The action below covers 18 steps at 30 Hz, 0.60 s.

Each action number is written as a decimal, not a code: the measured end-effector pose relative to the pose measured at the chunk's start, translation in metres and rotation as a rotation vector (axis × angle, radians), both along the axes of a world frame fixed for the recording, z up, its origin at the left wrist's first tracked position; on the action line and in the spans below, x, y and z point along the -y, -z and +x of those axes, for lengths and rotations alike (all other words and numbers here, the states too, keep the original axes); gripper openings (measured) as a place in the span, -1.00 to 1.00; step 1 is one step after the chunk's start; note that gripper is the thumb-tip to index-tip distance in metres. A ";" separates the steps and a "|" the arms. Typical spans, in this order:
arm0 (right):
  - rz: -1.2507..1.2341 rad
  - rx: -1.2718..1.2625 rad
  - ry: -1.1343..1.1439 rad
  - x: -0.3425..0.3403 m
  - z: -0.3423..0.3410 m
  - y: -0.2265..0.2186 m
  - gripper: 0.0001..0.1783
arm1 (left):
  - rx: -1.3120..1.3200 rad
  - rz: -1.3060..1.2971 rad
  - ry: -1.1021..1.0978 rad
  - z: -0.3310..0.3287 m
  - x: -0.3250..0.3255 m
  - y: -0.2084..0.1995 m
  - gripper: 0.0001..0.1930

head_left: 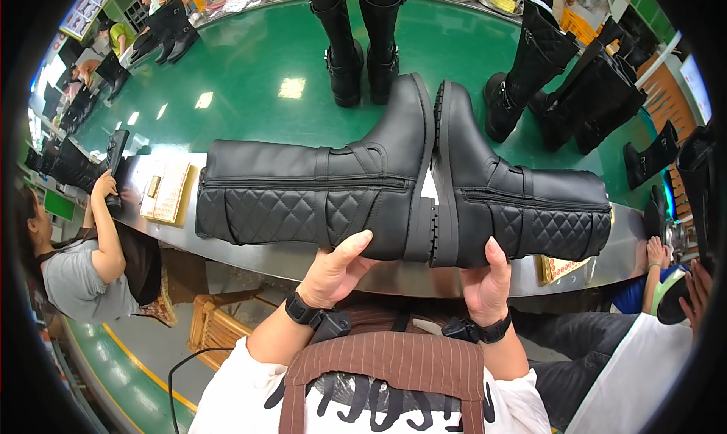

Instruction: Inspect, clean, and zip black leather boots on a factory conveyor line.

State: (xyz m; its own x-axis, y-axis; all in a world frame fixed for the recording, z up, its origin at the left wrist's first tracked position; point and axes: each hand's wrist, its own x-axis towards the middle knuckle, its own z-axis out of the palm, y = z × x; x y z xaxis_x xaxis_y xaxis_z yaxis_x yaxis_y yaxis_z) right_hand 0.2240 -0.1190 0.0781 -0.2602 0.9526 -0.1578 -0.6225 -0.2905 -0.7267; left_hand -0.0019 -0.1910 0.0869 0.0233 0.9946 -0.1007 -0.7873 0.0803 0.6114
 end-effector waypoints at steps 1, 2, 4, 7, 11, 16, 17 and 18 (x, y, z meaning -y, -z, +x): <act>-0.003 -0.009 0.014 0.000 -0.001 0.000 -0.59 | -0.007 0.005 -0.013 0.002 0.000 -0.003 -0.62; -0.004 -0.008 0.013 0.000 -0.002 -0.001 -0.59 | -0.014 0.009 -0.029 0.003 0.001 -0.005 -0.62; 0.001 -0.014 0.013 -0.001 -0.004 -0.002 -0.59 | -0.012 0.004 -0.036 0.004 0.002 -0.003 -0.62; -0.002 -0.006 -0.011 -0.001 0.000 0.001 -0.59 | -0.001 0.002 -0.026 0.007 0.000 -0.002 -0.59; -0.014 -0.033 -0.026 -0.001 0.001 0.000 -0.60 | 0.037 -0.011 -0.028 0.006 0.001 0.002 -0.60; -0.012 -0.025 -0.032 -0.003 -0.001 -0.002 -0.60 | 0.034 -0.049 -0.035 0.008 -0.001 0.002 -0.59; -0.007 -0.029 -0.034 -0.003 -0.001 -0.003 -0.60 | -0.011 -0.061 -0.058 0.010 -0.002 -0.001 -0.56; -0.007 -0.029 -0.032 -0.003 -0.001 -0.003 -0.60 | -0.056 -0.073 -0.080 0.011 -0.002 -0.002 -0.51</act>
